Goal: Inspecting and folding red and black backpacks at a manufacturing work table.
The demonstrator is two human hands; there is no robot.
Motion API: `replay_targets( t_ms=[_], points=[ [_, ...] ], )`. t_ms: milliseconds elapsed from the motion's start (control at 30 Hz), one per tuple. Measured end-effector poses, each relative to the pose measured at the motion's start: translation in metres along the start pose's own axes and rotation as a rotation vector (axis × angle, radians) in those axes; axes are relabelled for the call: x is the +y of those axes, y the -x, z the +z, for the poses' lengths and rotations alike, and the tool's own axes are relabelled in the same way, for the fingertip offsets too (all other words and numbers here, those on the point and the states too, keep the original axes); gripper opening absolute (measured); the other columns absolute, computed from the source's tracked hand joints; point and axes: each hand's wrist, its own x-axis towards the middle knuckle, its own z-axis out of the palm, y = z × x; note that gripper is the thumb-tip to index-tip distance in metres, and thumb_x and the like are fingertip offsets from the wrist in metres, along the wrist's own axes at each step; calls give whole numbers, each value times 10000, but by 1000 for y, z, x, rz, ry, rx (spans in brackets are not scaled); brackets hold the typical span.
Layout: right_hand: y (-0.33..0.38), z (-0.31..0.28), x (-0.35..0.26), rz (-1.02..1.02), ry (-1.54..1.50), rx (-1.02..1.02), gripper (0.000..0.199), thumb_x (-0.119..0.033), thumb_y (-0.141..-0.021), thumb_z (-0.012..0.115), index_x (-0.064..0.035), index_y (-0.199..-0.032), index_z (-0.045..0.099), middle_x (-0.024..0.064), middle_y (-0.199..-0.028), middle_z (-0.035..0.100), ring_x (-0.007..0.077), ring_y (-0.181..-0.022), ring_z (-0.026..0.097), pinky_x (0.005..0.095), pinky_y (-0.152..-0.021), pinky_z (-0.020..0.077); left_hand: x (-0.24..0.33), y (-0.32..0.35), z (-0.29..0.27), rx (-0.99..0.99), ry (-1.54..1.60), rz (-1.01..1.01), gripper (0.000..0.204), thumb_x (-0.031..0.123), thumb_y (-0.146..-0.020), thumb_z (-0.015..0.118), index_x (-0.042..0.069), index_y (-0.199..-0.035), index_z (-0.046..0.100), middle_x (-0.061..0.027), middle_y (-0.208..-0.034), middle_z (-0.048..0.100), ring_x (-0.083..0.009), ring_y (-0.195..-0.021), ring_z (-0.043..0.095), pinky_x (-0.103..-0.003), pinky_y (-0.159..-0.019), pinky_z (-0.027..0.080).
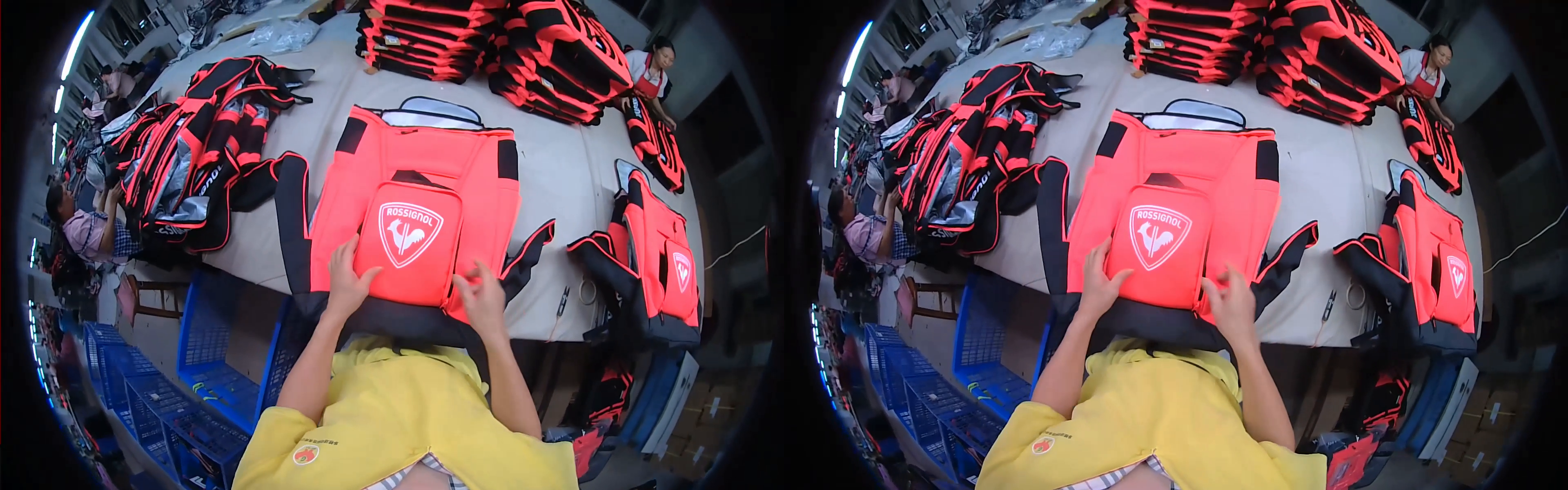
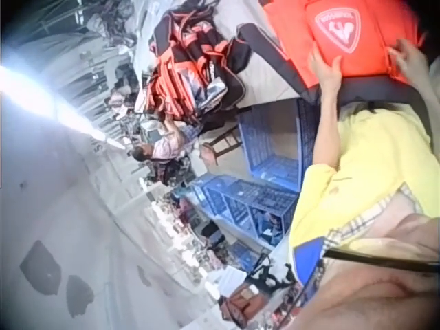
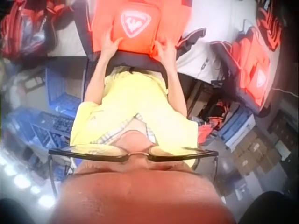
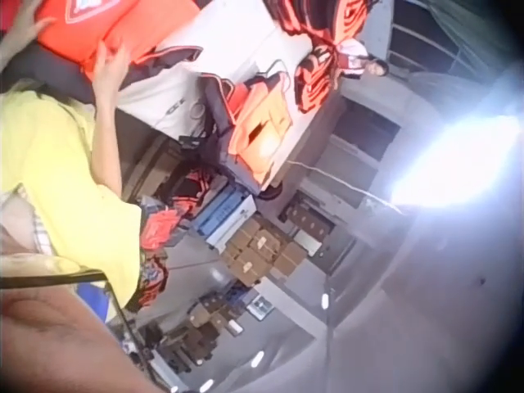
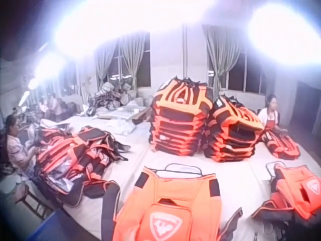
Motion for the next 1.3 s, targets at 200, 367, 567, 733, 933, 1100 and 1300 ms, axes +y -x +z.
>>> replay_targets(
  t_ms=[200,367,567,733,933,1100,1300],
  points=[
    [-21,51,9,168,-780,24,244,-192,-1076,623,34,-1133,695,26,-791,647,62,-612,550,250,-574,451,-39,-16,0,-137,673,-469,526,183,-1049,678,-36,-1500,521,-67,-1233,657,-139,-1166,599,-275,-1032,473],
    [-23,35,-1,-81,-578,54,269,-212,-1095,604,42,-1142,682,59,-923,683,139,-832,633,295,-761,513,-10,-63,-19,-346,419,-313,298,235,-1057,672,-48,-1141,629,-100,-1034,708,-150,-933,644,-303,-830,521],
    [-72,-17,-94,-226,-735,197,427,-204,-1049,695,18,-1386,555,129,-1114,710,174,-1028,670,318,-913,532,68,-125,-65,-7,796,-49,414,182,-1037,707,-17,-1369,558,-127,-1146,710,-180,-1049,689,-309,-902,550],
    [-94,-66,-147,-367,-796,340,537,-85,-947,810,-14,-1410,547,77,-1164,716,165,-1036,698,293,-926,556,89,-160,-101,69,698,175,649,86,-954,793,76,-1525,484,-132,-1223,725,-180,-1114,702,-322,-947,567],
    [-114,-92,-163,-606,-516,461,413,-101,-918,838,-27,-1287,668,43,-1024,708,117,-902,662,271,-813,550,101,-185,-125,247,512,481,512,91,-891,841,85,-1365,645,-122,-1141,746,-240,-987,739,-345,-863,576],
    [-117,-108,-178,-556,-512,344,182,-184,-1004,759,-12,-954,729,-39,-821,639,46,-732,539,236,-647,435,107,-191,-138,10,576,292,184,181,-1013,735,0,-986,731,-3,-868,712,-103,-746,602,-301,-671,484],
    [-123,-99,-174,-318,-984,83,301,-228,-1065,670,-47,-829,718,-95,-748,611,-4,-673,486,214,-611,389,104,-193,-132,-323,1116,-63,220,208,-1072,654,21,-999,744,11,-915,735,-56,-796,638,-250,-751,514]
  ],
)
